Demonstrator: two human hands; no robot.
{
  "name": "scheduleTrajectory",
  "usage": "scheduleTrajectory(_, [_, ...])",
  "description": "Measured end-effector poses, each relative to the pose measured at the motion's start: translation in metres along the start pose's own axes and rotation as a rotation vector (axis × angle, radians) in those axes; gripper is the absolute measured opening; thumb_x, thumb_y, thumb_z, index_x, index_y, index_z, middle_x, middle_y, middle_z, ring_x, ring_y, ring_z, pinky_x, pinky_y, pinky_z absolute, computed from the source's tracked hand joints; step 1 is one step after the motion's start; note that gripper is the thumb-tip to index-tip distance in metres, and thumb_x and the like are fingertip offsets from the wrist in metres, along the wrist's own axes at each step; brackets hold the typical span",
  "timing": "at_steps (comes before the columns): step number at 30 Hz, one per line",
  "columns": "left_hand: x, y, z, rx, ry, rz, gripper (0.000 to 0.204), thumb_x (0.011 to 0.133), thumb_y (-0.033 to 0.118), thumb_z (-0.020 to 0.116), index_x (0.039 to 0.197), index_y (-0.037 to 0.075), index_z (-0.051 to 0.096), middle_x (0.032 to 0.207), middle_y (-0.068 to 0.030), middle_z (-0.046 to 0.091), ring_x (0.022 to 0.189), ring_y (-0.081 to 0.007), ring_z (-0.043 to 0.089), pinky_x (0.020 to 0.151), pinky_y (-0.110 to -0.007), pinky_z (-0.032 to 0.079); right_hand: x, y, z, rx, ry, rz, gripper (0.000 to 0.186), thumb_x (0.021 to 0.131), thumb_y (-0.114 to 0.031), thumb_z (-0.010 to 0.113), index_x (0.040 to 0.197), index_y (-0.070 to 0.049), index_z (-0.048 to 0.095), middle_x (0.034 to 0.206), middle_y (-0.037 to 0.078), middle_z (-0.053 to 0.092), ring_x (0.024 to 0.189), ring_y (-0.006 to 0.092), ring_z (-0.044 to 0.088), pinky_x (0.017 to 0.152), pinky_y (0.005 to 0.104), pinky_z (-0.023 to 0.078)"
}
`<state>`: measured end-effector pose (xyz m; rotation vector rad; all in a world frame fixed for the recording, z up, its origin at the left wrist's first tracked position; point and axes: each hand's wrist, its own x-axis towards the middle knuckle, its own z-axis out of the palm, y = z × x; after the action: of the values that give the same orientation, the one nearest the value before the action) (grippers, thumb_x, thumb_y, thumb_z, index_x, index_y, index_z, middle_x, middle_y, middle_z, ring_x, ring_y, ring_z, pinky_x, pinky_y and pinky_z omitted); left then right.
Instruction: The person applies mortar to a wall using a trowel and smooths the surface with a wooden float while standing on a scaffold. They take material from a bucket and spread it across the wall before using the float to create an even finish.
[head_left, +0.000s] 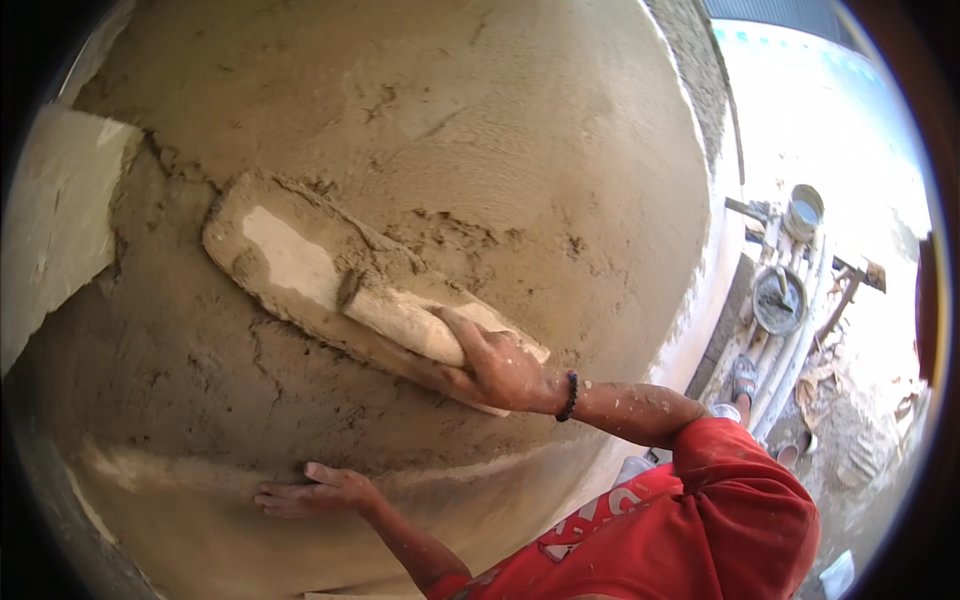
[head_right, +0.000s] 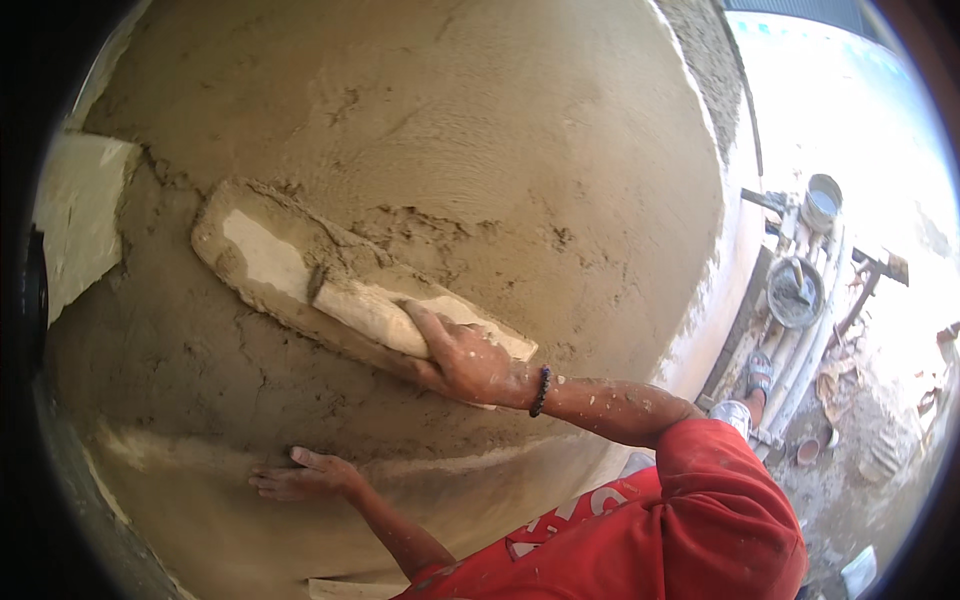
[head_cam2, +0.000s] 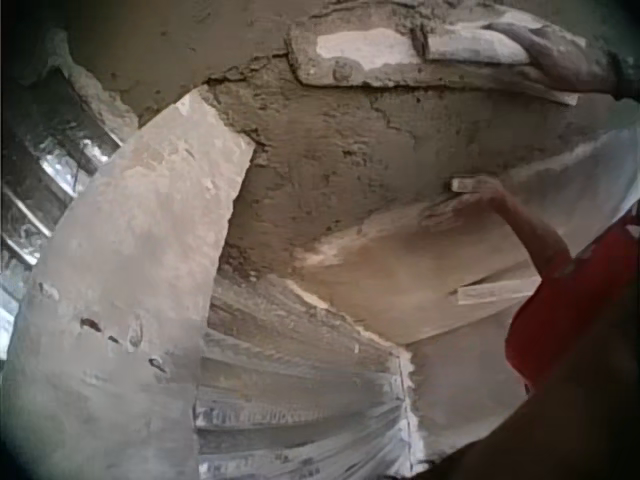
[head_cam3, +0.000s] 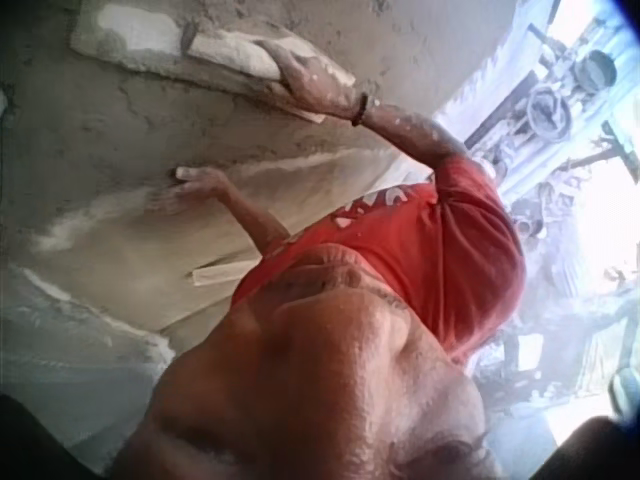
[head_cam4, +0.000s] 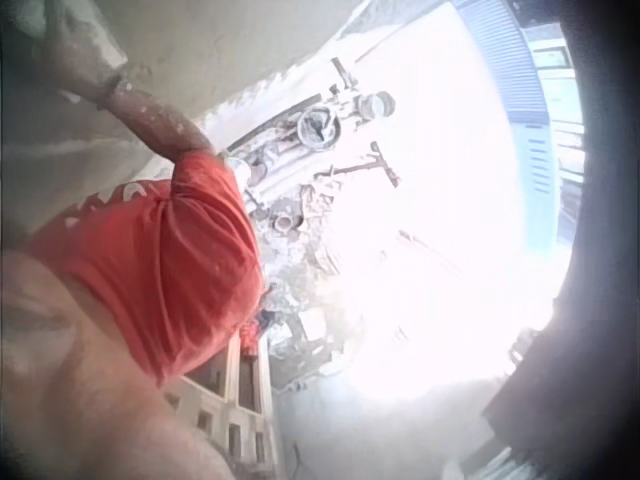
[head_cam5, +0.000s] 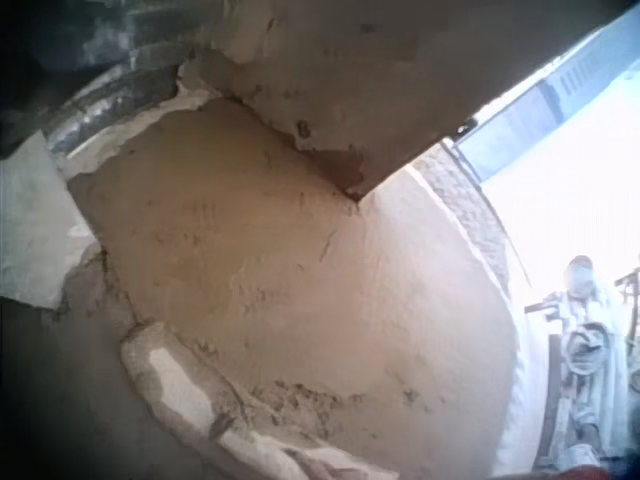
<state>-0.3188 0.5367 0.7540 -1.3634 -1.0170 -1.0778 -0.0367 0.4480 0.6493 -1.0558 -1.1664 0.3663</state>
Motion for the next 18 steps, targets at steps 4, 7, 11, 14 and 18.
scheduleTrajectory(4, [-0.005, -0.013, -0.005, -0.023, 0.003, 0.003, 0.070, 0.102, 0.050, 0.029, 0.149, -0.002, 0.025, 0.156, -0.0269, 0.017, 0.143, -0.0471, 0.015, 0.112, -0.060, 0.018, -0.009, 0.045, -0.021, -0.092, 0.366, 0.098, 0.062, 0.094, -0.025, 0.058, 0.143, -0.003, 0.029, 0.105, 0.028, 0.064, 0.086, 0.0336, 0.069, 0.070, 0.0451, 0.062])
scheduleTrajectory(7, [-0.007, -0.012, -0.004, -0.015, -0.014, 0.001, 0.070, 0.102, 0.050, 0.030, 0.150, -0.002, 0.025, 0.156, -0.0267, 0.016, 0.143, -0.0469, 0.014, 0.112, -0.060, 0.017, -0.019, 0.096, -0.047, 0.058, 0.540, 0.484, 0.052, 0.096, -0.026, 0.055, 0.137, -0.001, 0.036, 0.093, 0.024, 0.066, 0.072, 0.0286, 0.068, 0.057, 0.0383, 0.059])
scheduleTrajectory(11, [-0.005, -0.005, -0.006, 0.039, -0.027, -0.023, 0.072, 0.102, 0.052, 0.029, 0.150, -0.001, 0.023, 0.156, -0.0267, 0.016, 0.143, -0.0470, 0.014, 0.112, -0.060, 0.017, -0.065, 0.137, -0.030, 0.240, 0.693, 0.610, 0.039, 0.094, -0.026, 0.056, 0.121, -0.002, 0.040, 0.076, 0.016, 0.061, 0.056, 0.0215, 0.060, 0.048, 0.0343, 0.051])
scheduleTrajectory(14, [-0.002, 0.002, -0.005, 0.021, -0.033, -0.019, 0.074, 0.101, 0.053, 0.029, 0.151, 0.000, 0.021, 0.156, -0.0265, 0.016, 0.143, -0.0470, 0.013, 0.113, -0.060, 0.017, -0.125, 0.173, 0.032, 0.501, 0.799, 0.706, 0.039, 0.092, -0.029, 0.057, 0.117, -0.004, 0.041, 0.069, 0.009, 0.054, 0.046, 0.0168, 0.051, 0.040, 0.0321, 0.045])
scheduleTrajectory(18, [-0.006, -0.003, 0.003, 0.005, -0.032, -0.068, 0.076, 0.100, 0.056, 0.028, 0.151, 0.001, 0.021, 0.157, -0.0239, 0.016, 0.143, -0.0471, 0.014, 0.113, -0.060, 0.017, -0.158, 0.161, 0.083, 0.574, 0.793, 0.662, 0.046, 0.092, -0.029, 0.059, 0.123, -0.002, 0.040, 0.078, 0.009, 0.056, 0.054, 0.0145, 0.053, 0.046, 0.0308, 0.047])
